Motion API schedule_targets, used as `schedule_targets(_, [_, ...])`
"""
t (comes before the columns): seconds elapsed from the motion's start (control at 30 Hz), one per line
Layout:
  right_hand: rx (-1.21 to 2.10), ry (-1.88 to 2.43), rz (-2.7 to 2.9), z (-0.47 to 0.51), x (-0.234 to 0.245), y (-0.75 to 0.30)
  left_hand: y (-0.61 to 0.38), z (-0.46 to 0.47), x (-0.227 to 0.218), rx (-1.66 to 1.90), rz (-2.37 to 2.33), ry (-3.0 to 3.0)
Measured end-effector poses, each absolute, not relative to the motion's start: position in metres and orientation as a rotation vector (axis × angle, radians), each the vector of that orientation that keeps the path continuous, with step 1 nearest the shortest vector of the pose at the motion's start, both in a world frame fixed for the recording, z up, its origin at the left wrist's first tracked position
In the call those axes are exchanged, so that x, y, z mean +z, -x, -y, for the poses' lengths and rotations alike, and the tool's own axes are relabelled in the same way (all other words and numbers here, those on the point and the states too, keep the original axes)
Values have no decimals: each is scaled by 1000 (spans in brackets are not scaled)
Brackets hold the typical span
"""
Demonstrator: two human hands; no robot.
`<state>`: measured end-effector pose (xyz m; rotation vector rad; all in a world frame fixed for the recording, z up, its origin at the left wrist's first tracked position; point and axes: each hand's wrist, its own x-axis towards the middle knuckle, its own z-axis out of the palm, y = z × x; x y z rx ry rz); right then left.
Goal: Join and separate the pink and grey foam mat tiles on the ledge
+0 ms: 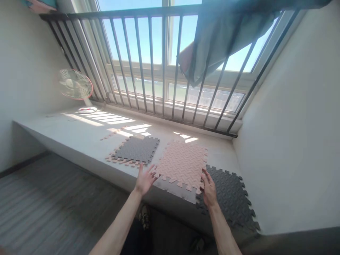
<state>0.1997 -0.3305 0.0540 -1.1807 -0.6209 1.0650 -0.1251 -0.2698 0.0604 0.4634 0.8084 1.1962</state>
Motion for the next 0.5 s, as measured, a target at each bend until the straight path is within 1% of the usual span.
schedule_targets(0.13, [1116,1158,701,304,60,-135,103,296,35,1362,-860,-499])
schedule_targets(0.27, [1202,1151,775,291,71,-97,115,262,41,1581,-986,-535])
schedule_targets(0.37, [1164,1180,850,297,71,-106,159,216,58,1654,-1109,-628])
schedule_targets(0.5, [1015,1295,944,325,54,-156,222,159,76,1658,-1316,-665])
